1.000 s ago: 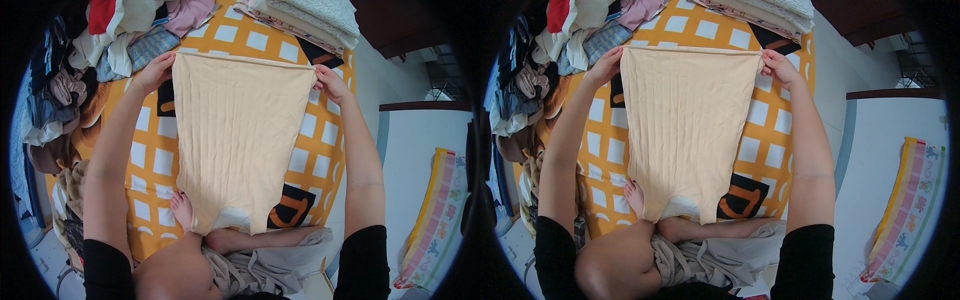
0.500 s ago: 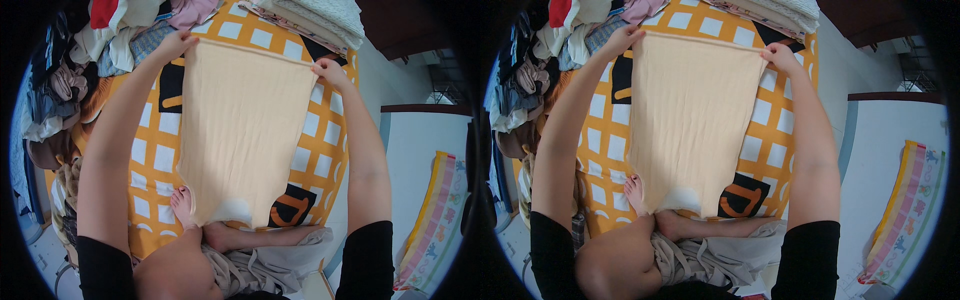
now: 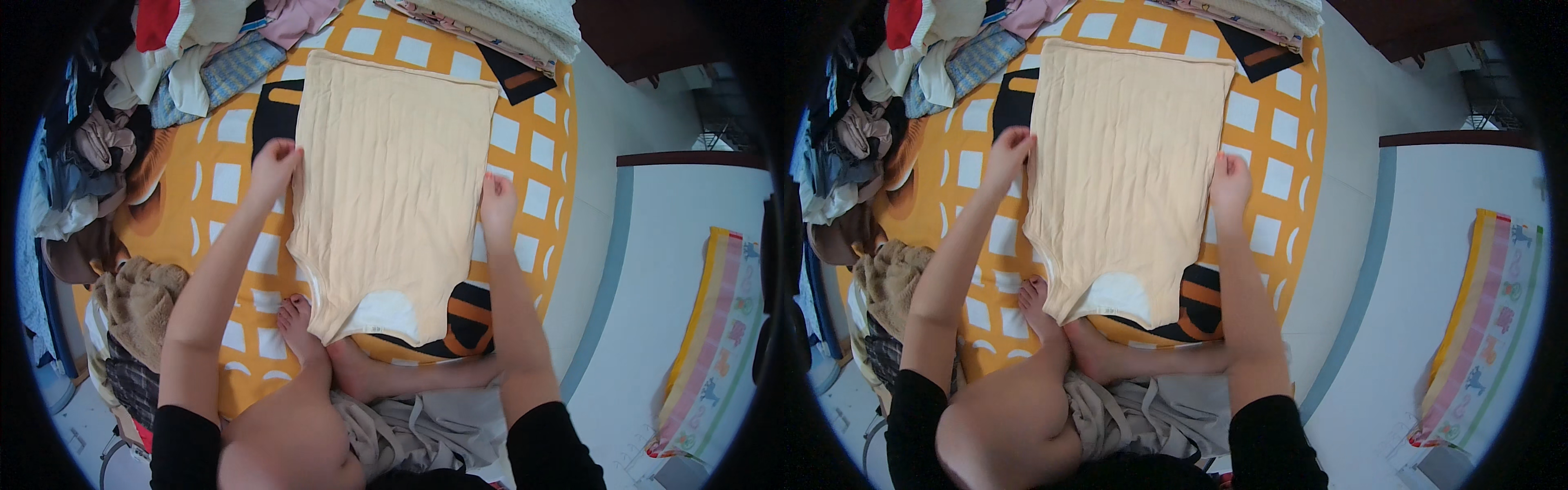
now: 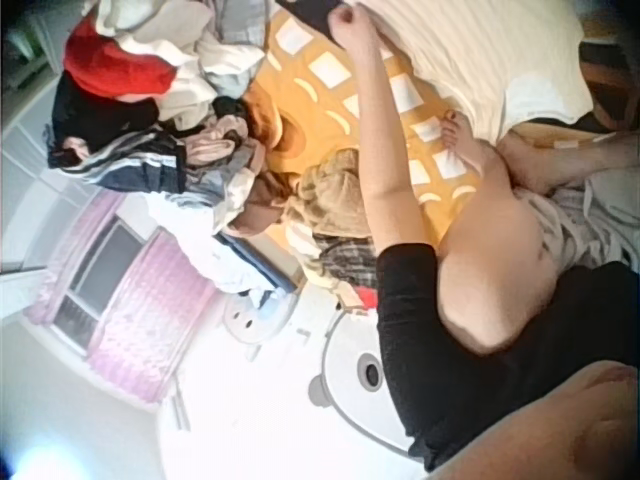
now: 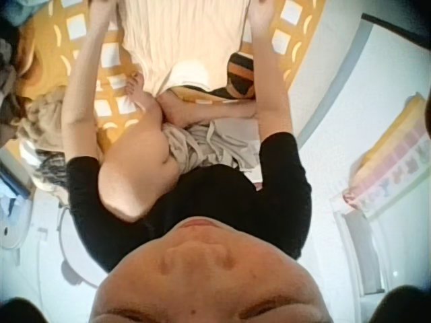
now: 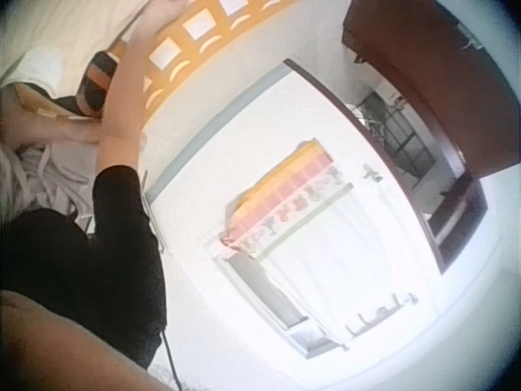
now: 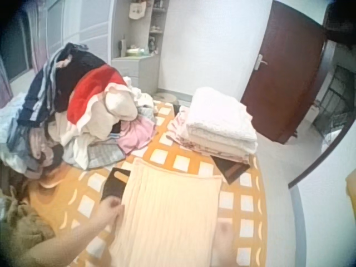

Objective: The person sits on a bed and folds several pieces of clothing by hand. They fold a white cardigan, a white sweater with a teddy bear design, a red jacket, and a beige tank top, placing each folded item into a growing stack.

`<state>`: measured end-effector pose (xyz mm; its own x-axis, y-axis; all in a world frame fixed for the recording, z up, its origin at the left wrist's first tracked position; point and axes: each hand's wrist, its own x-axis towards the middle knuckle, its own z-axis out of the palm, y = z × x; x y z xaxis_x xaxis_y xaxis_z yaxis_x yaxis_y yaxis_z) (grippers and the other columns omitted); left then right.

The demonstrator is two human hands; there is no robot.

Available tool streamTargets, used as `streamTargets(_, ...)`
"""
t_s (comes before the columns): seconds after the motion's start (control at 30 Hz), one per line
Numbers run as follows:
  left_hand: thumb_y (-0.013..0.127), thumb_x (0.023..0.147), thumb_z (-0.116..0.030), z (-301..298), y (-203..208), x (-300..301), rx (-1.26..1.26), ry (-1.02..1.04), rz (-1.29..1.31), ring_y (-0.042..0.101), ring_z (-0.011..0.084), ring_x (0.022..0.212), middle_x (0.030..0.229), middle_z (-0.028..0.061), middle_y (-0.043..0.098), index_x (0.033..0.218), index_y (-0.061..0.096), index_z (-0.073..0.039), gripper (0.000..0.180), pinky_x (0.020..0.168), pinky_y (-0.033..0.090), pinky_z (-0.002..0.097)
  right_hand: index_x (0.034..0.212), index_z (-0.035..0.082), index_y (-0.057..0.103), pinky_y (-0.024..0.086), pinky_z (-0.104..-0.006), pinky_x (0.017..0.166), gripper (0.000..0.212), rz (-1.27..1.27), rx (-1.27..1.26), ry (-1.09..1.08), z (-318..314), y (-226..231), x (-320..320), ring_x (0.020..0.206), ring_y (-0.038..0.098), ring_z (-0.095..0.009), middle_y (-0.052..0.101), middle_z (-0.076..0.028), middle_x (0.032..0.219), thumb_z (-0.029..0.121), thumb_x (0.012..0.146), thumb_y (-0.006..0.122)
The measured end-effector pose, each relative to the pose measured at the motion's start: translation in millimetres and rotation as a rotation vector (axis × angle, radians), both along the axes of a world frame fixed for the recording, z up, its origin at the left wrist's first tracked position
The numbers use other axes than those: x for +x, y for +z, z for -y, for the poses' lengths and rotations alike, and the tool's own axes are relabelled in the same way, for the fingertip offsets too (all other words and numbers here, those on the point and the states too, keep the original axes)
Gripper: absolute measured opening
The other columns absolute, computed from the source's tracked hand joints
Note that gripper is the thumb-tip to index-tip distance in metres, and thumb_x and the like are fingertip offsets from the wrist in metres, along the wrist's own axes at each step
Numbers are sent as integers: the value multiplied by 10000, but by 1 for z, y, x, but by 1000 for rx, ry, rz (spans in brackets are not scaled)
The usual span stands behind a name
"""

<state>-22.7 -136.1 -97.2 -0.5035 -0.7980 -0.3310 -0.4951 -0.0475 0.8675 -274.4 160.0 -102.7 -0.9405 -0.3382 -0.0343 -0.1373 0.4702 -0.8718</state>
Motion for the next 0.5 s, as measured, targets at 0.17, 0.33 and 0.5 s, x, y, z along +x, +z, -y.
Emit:
streamTargets(0.17,633,897,-231,-49,14,47,318,7,-41,550,59,672,773,-21,609,927,645,-51,183,598,454,212,850,-26,643,414,-243,574,309,421,-69,-120,-41,6,59,613,494,-80,557,14,648,268,930,587)
streamTargets(0.33,638,898,-278,-78,21,70,559,-15,-48,537,39,589,735,-25,615,870,649,-67,213,533,422,194,908,-32,671,425,-237,581,304,720,-60,-80,-66,18,77,630,520,-87,615,-3,733,268,906,625)
streamTargets(0.5,563,943,-303,-62,2,85,515,-30,-58,577,60,628,778,-14,636,908,637,-57,259,566,467,215,914,-40,652,451,-227,557,279,468,-89,-98,-65,11,84,633,572,-102,650,-49,800,238,891,648)
